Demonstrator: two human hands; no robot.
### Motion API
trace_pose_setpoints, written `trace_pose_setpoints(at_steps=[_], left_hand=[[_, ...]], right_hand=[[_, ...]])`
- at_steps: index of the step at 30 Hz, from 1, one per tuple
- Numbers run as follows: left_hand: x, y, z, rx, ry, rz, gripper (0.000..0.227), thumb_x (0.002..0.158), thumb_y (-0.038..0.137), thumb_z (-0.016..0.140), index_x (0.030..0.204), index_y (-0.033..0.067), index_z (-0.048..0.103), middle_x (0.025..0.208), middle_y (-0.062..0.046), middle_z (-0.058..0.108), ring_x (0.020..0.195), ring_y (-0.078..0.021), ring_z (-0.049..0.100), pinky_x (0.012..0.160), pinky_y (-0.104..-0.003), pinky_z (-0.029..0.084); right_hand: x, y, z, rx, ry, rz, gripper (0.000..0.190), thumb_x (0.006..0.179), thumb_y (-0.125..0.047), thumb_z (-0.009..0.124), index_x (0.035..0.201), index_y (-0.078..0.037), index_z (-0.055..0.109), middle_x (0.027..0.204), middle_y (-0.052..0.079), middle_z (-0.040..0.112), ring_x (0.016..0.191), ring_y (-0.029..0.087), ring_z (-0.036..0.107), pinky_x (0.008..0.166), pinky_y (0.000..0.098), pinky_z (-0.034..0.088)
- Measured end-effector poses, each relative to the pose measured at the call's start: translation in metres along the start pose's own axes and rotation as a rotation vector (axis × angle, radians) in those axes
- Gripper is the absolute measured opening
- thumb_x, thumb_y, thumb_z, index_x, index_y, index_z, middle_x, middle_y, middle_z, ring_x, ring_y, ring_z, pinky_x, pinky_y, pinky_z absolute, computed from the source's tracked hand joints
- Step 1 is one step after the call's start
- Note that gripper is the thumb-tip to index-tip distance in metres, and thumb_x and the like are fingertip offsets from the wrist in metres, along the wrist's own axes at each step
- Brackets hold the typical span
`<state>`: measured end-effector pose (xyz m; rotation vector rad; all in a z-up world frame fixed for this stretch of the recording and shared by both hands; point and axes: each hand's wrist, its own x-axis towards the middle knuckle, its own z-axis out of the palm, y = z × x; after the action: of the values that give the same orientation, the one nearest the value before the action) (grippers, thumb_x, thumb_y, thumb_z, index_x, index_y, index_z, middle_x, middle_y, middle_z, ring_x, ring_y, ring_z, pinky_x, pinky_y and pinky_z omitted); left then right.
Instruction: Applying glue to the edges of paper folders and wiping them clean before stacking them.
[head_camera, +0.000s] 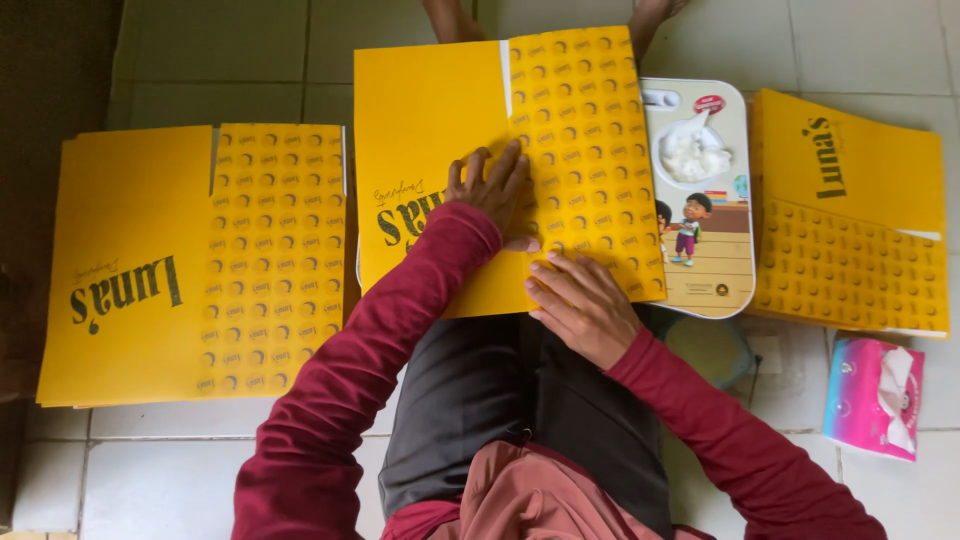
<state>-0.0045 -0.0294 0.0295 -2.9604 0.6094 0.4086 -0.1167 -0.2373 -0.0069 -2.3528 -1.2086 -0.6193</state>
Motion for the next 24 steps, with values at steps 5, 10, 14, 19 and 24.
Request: trace_pose_setpoints(at_steps=[5, 10, 14, 19, 24], left_hand=[[0.006, 0.006, -0.005, 0.019, -0.074, -0.006, 0.122, 0.074, 0.083, 0.064, 0.163, 0.0148, 0.016, 0.169, -0.008, 0.011, 0.143, -0.0368, 0.017, 0.108, -0.056, 0.026], [0.009, 0.008, -0.008, 0.039, -0.119, -0.017, 0.122, 0.077, 0.082, 0.064, 0.163, 0.0131, 0.013, 0.169, -0.01, 0.007, 0.145, -0.0388, 0.015, 0.109, -0.057, 0.027], [0.012, 0.009, -0.006, 0.003, -0.184, -0.035, 0.126, 0.075, 0.083, 0.063, 0.163, 0.014, 0.004, 0.17, -0.006, -0.003, 0.149, -0.0392, 0.009, 0.113, -0.06, 0.025], [0.015, 0.009, -0.005, 0.016, -0.223, -0.037, 0.13, 0.074, 0.088, 0.056, 0.163, 0.0143, -0.004, 0.17, -0.004, -0.012, 0.151, -0.0403, 0.005, 0.116, -0.062, 0.023], [0.019, 0.009, -0.004, 0.026, -0.197, -0.034, 0.131, 0.072, 0.09, 0.055, 0.163, 0.0139, 0.0, 0.17, -0.005, -0.01, 0.15, -0.0417, 0.007, 0.111, -0.063, 0.027]], right_hand=[[-0.001, -0.011, -0.008, 0.011, -0.089, 0.087, 0.037, 0.103, -0.035, 0.06, 0.129, -0.01, 0.069, 0.136, 0.014, 0.065, 0.131, 0.039, 0.056, 0.104, 0.058, 0.043], [-0.013, 0.066, -0.023, 0.492, -0.015, 0.427, 0.034, 0.086, -0.025, 0.081, 0.119, -0.016, 0.077, 0.128, 0.014, 0.068, 0.121, 0.043, 0.063, 0.099, 0.0544, 0.05], [-0.044, 0.193, -0.055, -0.197, 0.101, 0.616, 0.037, 0.084, -0.019, 0.086, 0.118, -0.014, 0.072, 0.116, 0.016, 0.057, 0.108, 0.042, 0.055, 0.097, 0.0494, 0.045], [-0.042, 0.215, -0.073, -0.211, -0.123, 0.881, 0.018, 0.097, -0.017, 0.082, 0.095, -0.007, 0.068, 0.111, 0.017, 0.055, 0.096, 0.035, 0.062, 0.088, 0.0492, 0.055], [-0.037, 0.204, -0.089, 0.135, 0.294, 0.774, 0.023, 0.105, 0.01, 0.078, 0.105, -0.001, 0.057, 0.089, 0.012, 0.069, 0.073, 0.019, 0.071, 0.06, 0.0277, 0.051]])
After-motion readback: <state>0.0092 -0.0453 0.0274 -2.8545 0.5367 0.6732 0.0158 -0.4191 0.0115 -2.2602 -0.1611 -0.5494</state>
